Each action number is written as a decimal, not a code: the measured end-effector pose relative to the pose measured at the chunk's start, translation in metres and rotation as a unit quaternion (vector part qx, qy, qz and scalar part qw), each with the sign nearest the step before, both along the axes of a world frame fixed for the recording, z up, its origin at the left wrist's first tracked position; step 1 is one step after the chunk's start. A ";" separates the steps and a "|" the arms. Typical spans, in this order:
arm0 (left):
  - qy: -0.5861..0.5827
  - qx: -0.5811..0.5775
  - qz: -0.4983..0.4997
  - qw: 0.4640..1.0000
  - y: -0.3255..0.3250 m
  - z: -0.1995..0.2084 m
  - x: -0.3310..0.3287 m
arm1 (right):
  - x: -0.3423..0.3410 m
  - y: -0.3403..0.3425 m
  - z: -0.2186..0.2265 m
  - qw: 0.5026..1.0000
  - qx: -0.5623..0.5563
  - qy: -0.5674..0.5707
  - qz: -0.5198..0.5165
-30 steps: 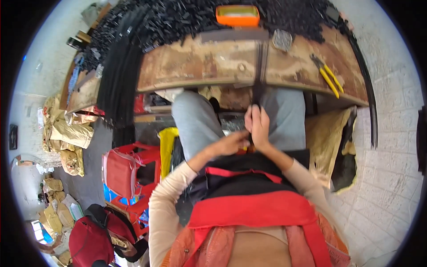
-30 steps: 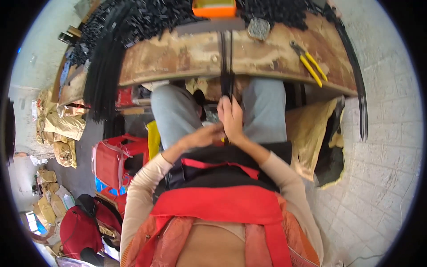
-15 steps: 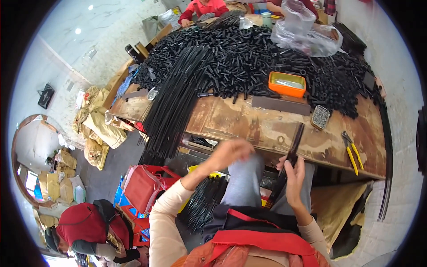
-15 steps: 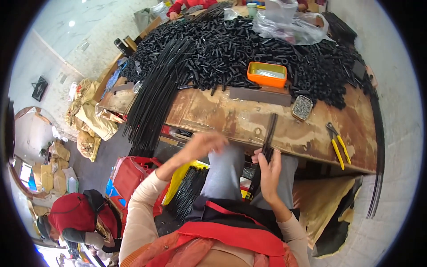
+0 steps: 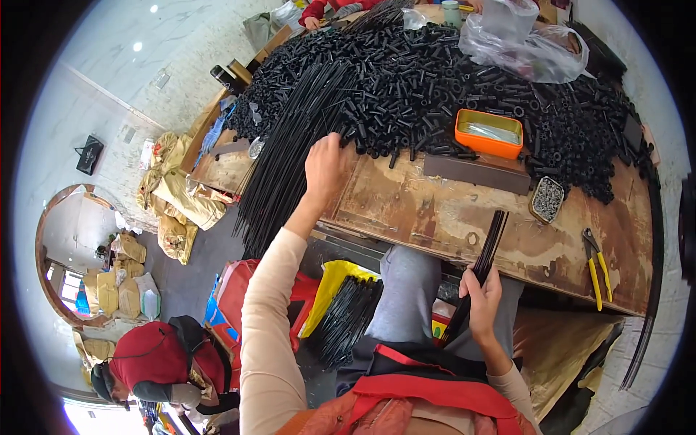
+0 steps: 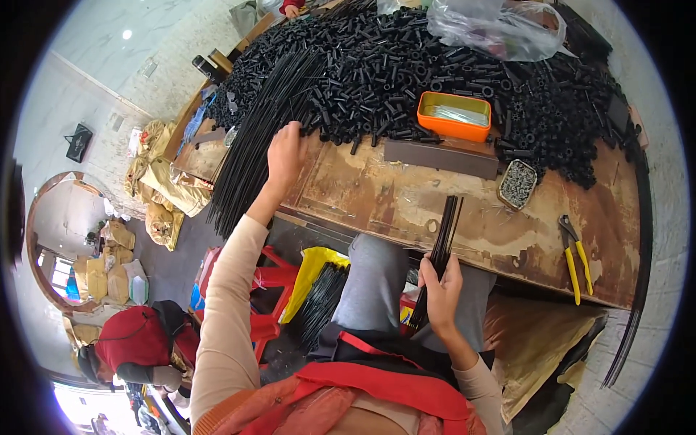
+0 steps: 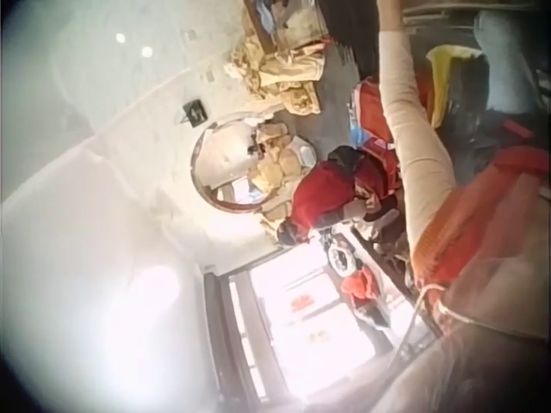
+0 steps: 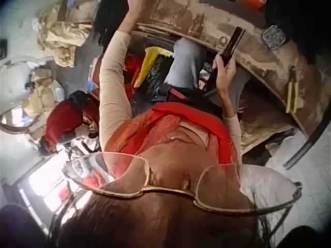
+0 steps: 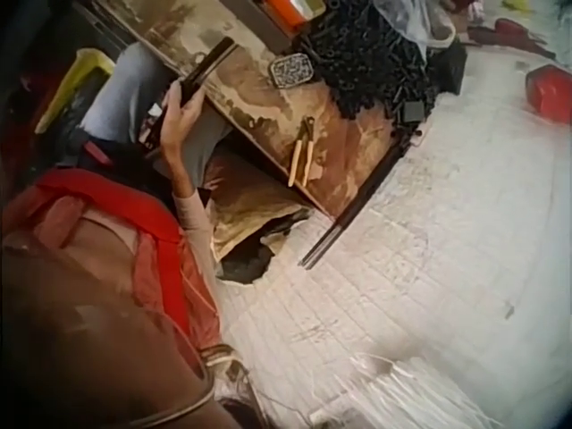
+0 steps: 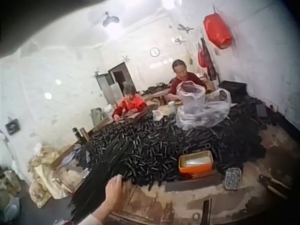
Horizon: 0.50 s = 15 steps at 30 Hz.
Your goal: Trimming and assembling bundles of black plastic strips into components using pliers and a guide tool.
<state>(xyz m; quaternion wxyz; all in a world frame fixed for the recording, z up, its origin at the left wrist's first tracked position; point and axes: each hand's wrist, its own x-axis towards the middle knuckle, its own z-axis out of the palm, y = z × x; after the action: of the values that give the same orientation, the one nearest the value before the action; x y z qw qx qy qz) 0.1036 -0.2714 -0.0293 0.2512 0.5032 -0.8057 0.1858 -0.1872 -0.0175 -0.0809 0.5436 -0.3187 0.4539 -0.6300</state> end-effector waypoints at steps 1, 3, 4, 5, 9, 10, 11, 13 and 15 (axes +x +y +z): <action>0.163 0.051 0.027 0.985 0.005 0.000 -0.004 | 0.000 -0.001 0.000 1.000 0.000 -0.001 -0.002; 0.359 0.198 0.031 0.912 0.015 0.002 -0.014 | 0.000 0.000 0.003 1.000 0.010 0.005 -0.002; 0.380 0.214 0.015 0.900 0.008 -0.012 -0.017 | 0.000 0.001 0.003 1.000 0.010 0.006 -0.001; 0.401 0.230 -0.004 0.887 0.003 -0.015 -0.026 | 0.000 0.000 0.002 1.000 0.010 0.009 0.000; 0.316 0.212 0.023 0.924 -0.002 -0.019 -0.028 | 0.003 0.000 0.007 1.000 0.008 0.016 0.009; 0.368 0.196 0.038 0.908 -0.003 -0.020 -0.026 | 0.006 0.000 0.004 1.000 0.001 0.018 0.011; 0.371 0.195 0.029 0.907 0.001 -0.016 -0.032 | 0.005 0.000 0.005 1.000 -0.003 0.023 0.004; 0.386 0.123 0.026 0.914 0.018 -0.001 -0.051 | 0.003 0.001 0.007 1.000 0.002 0.018 0.012; 0.369 0.051 -0.153 0.915 0.055 0.015 -0.085 | 0.005 0.006 0.005 0.999 -0.019 0.034 0.024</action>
<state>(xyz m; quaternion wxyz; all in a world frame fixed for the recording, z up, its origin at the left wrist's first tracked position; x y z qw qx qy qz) 0.0190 -0.2165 -0.0138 0.5298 0.4186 -0.7314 -0.0953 -0.1822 -0.0119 -0.0755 0.5367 -0.3608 0.4521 -0.6143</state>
